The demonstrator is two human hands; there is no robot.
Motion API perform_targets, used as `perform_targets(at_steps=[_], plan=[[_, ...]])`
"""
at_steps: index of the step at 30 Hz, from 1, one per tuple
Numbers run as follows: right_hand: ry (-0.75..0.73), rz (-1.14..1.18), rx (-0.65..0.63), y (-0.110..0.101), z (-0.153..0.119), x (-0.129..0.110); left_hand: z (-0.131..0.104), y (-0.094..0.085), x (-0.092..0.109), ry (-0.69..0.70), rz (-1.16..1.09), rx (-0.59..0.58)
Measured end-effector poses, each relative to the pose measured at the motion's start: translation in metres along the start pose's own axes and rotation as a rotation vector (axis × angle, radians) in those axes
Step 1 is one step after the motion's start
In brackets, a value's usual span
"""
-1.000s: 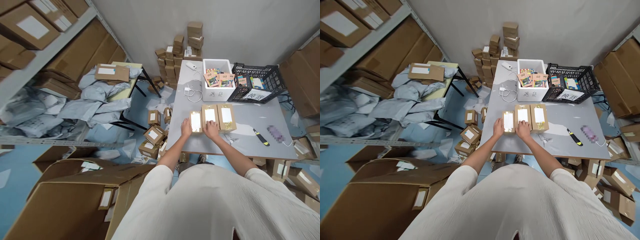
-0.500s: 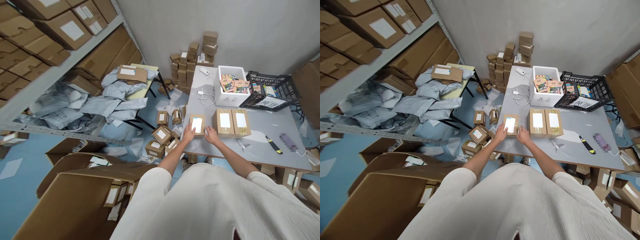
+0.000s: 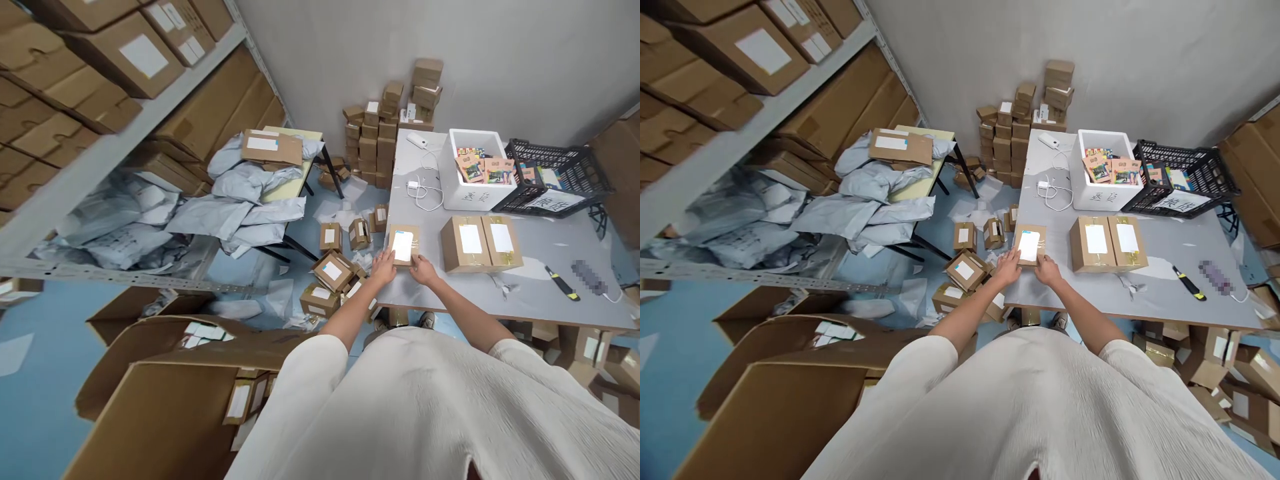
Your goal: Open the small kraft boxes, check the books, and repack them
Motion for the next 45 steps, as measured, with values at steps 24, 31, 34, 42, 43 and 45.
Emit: perform_targets(at_steps=[24, 31, 34, 42, 43, 45], plan=[[0.209, 0.070, 0.443, -0.120, -0.070, 0.224, 0.048, 0.020, 0.265, 0.484, 0.143, 0.041], [0.129, 0.064, 0.479, -0.116, -0.061, 0.213, 0.042, 0.015, 0.245, 0.325, 0.190, 0.095], [0.032, 0.007, 0.427, -0.108, -0.052, 0.182, 0.041, 0.012, 0.216, 0.236, 0.151, 0.096], [-0.132, -0.033, 0.355, -0.089, -0.044, 0.110, 0.021, 0.000, 0.106, -0.052, 0.091, 0.127], [-0.150, -0.031, 0.334, -0.085, -0.043, 0.102, 0.018, 0.001, 0.096, -0.069, 0.082, 0.104], [-0.174, -0.034, 0.283, -0.075, -0.041, 0.090, 0.015, 0.006, 0.084, -0.061, 0.071, 0.044]])
Point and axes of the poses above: each hand's wrist, its own z-axis towards the middle knuckle, its own y-axis out of the palm, x = y × z, the point moved 10 cm from there along z, towards the middle knuckle, and after that the axes turned 6 degrees about -x, right-handed, at the moved point
